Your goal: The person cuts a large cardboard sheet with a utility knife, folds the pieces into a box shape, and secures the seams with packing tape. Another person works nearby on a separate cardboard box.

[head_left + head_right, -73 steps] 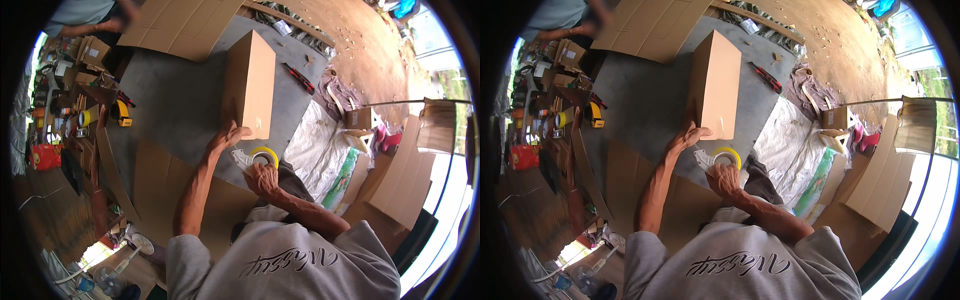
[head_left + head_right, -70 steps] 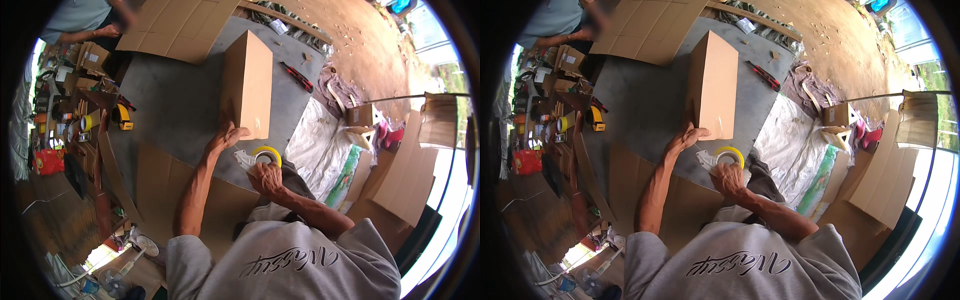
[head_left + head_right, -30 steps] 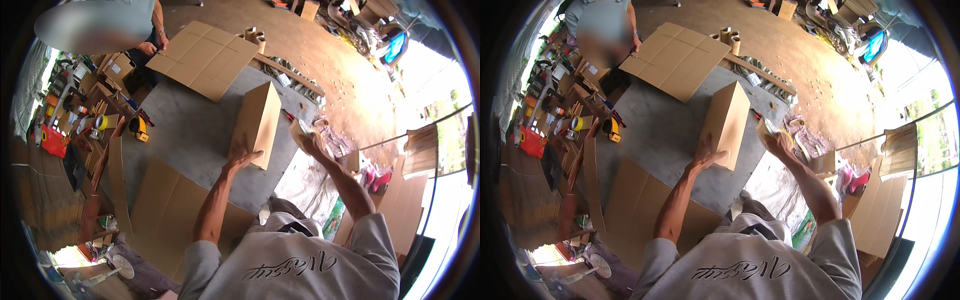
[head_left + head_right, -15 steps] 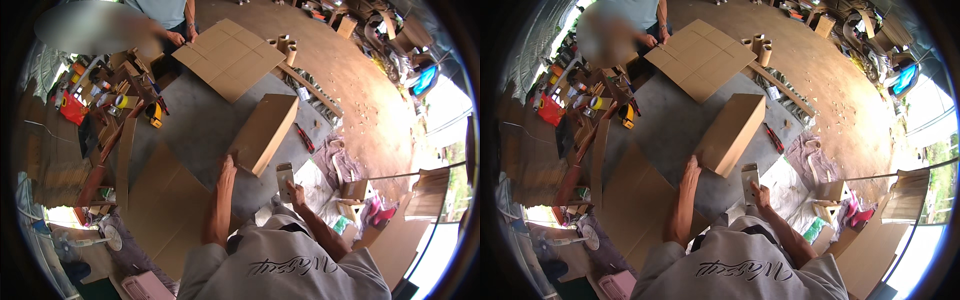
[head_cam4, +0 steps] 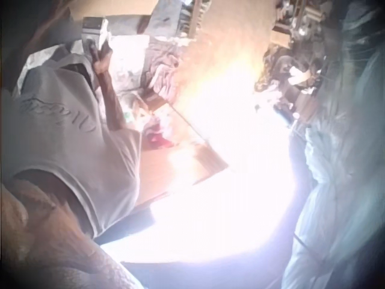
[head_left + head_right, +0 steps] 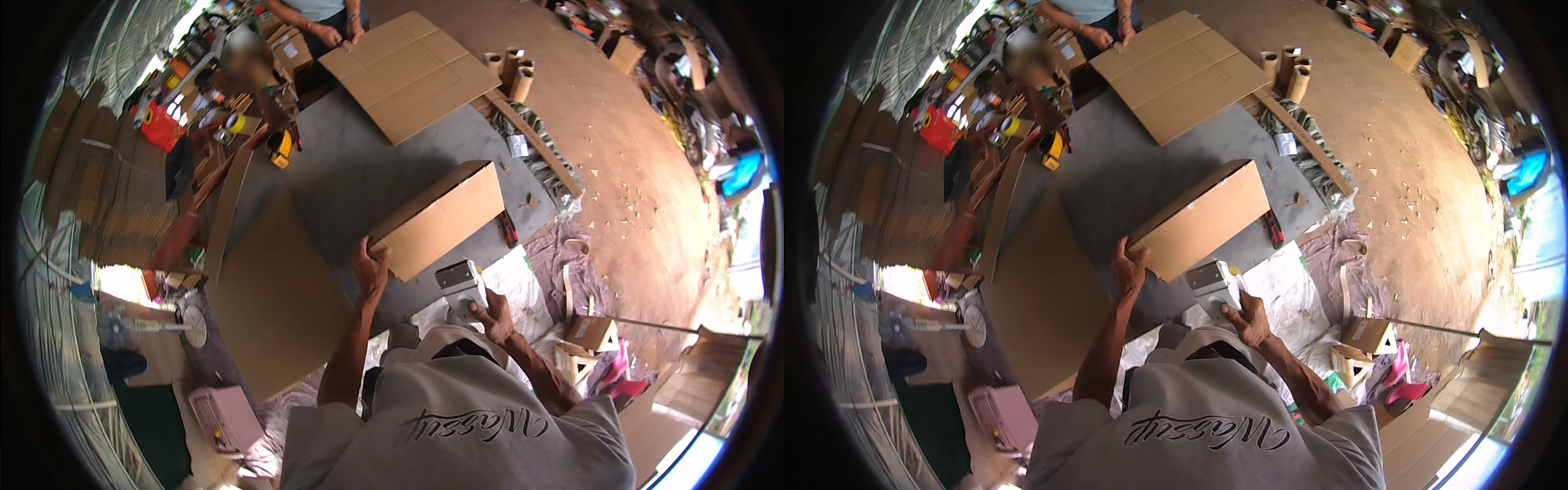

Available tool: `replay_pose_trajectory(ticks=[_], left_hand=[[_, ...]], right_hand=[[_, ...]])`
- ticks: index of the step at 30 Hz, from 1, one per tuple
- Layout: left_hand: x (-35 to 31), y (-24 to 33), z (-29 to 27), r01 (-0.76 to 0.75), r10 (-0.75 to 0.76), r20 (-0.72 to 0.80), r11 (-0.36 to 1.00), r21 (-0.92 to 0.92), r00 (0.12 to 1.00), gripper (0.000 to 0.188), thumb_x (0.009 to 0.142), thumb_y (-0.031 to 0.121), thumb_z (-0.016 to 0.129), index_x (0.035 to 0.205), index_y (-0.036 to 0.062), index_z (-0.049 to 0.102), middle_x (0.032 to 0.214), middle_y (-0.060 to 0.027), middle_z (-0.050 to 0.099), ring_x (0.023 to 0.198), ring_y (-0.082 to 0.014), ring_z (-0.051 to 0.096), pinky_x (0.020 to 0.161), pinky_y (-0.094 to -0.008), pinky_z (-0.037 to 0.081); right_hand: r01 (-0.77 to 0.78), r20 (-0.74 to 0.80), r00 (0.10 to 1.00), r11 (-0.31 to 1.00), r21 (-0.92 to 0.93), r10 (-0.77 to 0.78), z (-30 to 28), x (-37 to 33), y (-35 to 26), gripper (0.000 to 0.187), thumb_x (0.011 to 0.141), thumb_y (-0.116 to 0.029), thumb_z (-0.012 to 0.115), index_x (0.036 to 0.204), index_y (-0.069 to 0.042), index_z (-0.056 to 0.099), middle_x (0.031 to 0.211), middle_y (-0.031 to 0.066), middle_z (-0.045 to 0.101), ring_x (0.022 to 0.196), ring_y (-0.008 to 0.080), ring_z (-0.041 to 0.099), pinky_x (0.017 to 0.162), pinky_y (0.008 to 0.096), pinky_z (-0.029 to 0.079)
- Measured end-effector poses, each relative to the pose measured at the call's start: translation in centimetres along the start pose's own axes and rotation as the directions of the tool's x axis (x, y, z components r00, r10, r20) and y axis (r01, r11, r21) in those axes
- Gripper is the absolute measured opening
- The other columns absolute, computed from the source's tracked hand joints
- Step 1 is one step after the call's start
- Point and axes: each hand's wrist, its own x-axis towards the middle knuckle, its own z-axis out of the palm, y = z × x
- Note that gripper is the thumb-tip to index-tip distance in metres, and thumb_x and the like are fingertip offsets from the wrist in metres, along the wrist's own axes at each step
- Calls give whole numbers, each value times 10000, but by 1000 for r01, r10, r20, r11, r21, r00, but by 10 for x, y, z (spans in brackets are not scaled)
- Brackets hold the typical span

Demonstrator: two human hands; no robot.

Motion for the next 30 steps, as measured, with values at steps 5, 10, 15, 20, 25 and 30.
replay_pose_trajectory(ticks=[5, 10, 15, 20, 25, 30], left_hand=[[-5, 114, -51, 184, -79, 307, 926, -329, 948, 490, 946, 269, 748, 1357, 44, 607, 1318, -134, 651, 1229, -278, 605, 1006, -379, 500], [-7, 137, -61, 613, 23, 758, 573, -544, 651, 418, 961, 298, 724, 1302, 62, 672, 1140, -51, 705, 1017, -162, 653, 888, -303, 514], [1, 112, -55, 618, -160, 712, 647, -448, 684, 257, 997, 277, 715, 1006, 22, 743, 888, -8, 718, 790, -73, 626, 718, -236, 505], [17, 91, -57, 730, -405, 666, 605, -319, 627, 272, 1013, 275, 684, 958, 15, 740, 842, -14, 714, 764, -81, 642, 692, -247, 510], [43, 57, -61, 748, -219, 771, 500, -437, 598, 172, 959, 200, 721, 980, 40, 780, 840, -17, 733, 711, -81, 635, 649, -267, 518], [60, 34, -52, 581, -261, 659, 745, -328, 706, 130, 943, 127, 727, 962, 8, 776, 840, -32, 740, 747, -98, 658, 707, -276, 537]], right_hand=[[162, 105, 977, 969, 187, -183, 1, 10, -30, 552, 949, -440, 733, 1099, 83, 640, 865, 206, 680, 854, 220, 646, 762, 415, 514], [135, 260, 958, 990, -44, -119, 10, 30, -29, 613, 945, -538, 682, 992, 70, 634, 820, 263, 658, 786, 343, 686, 707, 419, 515], [-30, 302, 951, 990, -141, 72, 25, 46, -24, 525, 927, -447, 712, 864, 65, 613, 789, 249, 643, 705, 326, 644, 635, 418, 475], [-110, 336, 933, 991, -80, 131, 56, 64, -32, 555, 925, -477, 656, 941, 78, 637, 730, 152, 626, 690, 199, 574, 635, 381, 457], [-226, 342, 919, 973, 44, 198, 74, 84, -31, 559, 950, -491, 633, 999, 65, 667, 763, 87, 649, 727, 152, 585, 653, 338, 469], [-252, 331, 915, 968, 18, 232, 82, 93, -38, 467, 959, -417, 647, 936, 49, 666, 741, 123, 644, 715, 182, 604, 668, 365, 480]])
